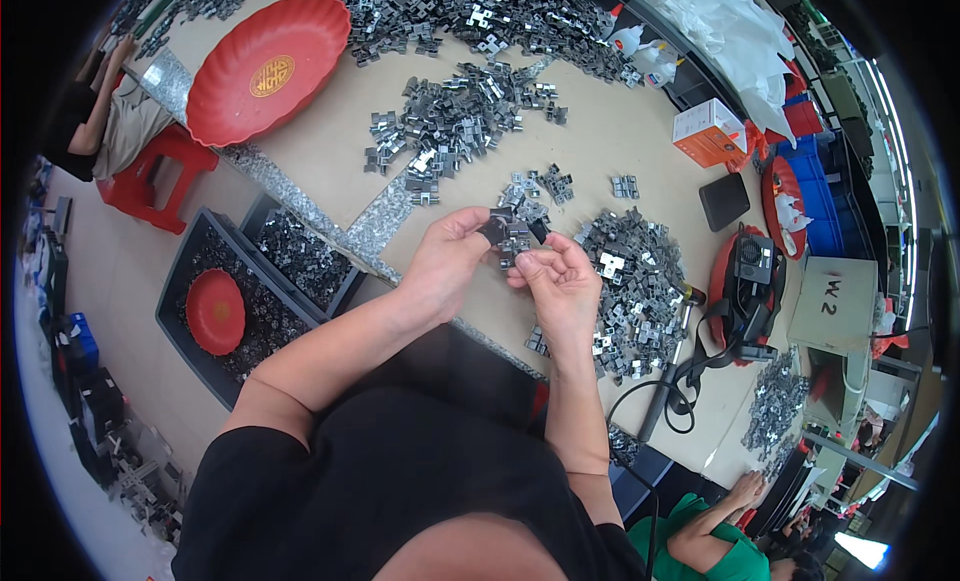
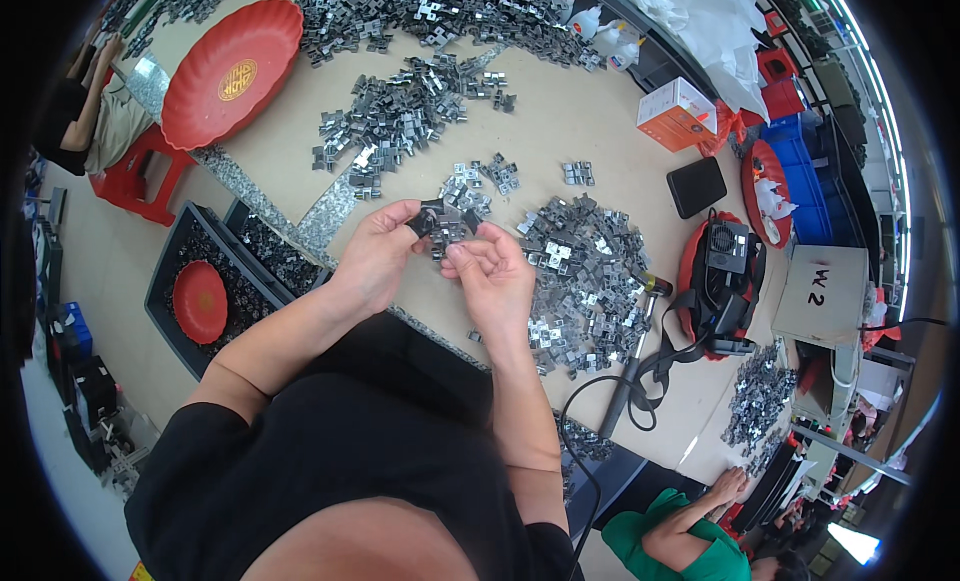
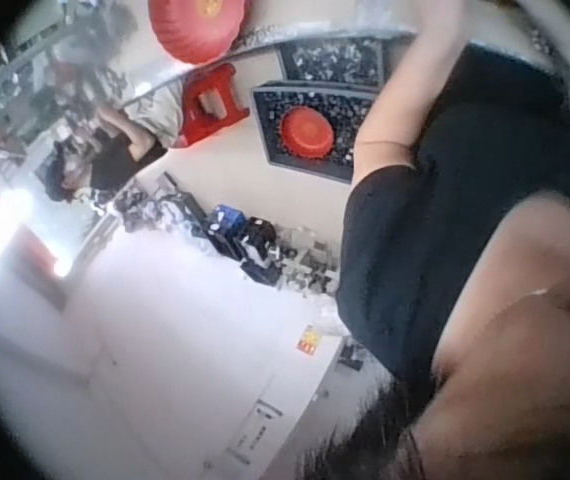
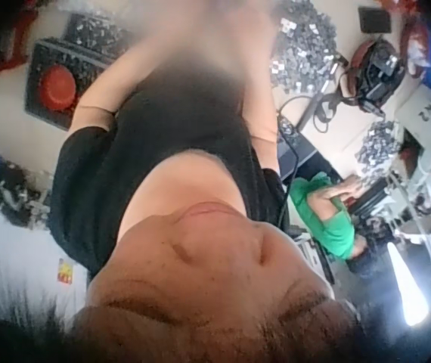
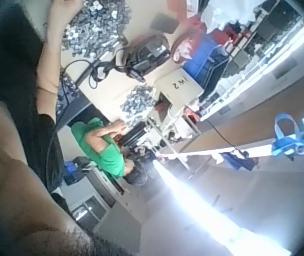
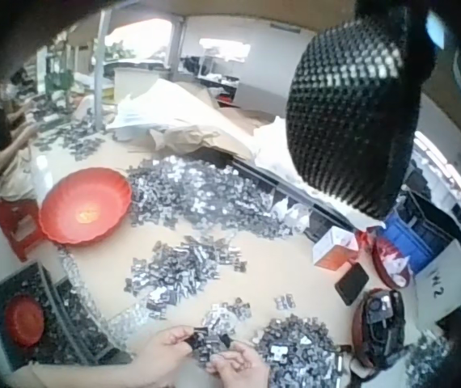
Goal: The person sorts small plastic or metal components by hand, moving them from a tray into bins.
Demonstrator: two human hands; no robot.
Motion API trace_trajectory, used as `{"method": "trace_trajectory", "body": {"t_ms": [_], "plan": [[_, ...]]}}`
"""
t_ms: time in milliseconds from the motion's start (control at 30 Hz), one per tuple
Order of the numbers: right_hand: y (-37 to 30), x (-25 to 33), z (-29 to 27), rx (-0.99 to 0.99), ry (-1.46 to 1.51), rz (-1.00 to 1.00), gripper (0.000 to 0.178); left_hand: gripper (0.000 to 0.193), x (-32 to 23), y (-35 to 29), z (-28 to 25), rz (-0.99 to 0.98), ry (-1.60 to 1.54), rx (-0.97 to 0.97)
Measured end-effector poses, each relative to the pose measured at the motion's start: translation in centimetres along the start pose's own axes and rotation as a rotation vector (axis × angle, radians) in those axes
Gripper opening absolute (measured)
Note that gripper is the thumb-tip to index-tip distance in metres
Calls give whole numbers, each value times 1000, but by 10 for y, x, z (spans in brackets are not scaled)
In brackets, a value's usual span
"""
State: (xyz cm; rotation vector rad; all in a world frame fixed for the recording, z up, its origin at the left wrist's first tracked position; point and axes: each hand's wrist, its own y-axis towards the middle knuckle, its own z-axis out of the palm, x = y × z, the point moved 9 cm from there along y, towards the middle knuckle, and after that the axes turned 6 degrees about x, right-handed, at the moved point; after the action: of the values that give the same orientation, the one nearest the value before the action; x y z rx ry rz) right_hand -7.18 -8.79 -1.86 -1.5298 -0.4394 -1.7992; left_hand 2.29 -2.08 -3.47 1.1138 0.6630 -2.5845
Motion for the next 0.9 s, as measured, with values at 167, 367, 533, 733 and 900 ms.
{"method": "trace_trajectory", "body": {"t_ms": [167,367,533,733,900], "plan": [[3,-6,-3,-10,-13,65,29,20,1,1,0,6,-34,44],[8,-7,-4,59,15,115,22,15,-1,2,0,14,49,65],[9,-10,0,124,38,187,19,17,-10,1,6,127,57,120],[8,-5,1,110,26,121,21,18,-2,3,2,-42,25,104],[8,-6,2,137,31,109,19,18,-3,1,2,-21,13,114]]}}
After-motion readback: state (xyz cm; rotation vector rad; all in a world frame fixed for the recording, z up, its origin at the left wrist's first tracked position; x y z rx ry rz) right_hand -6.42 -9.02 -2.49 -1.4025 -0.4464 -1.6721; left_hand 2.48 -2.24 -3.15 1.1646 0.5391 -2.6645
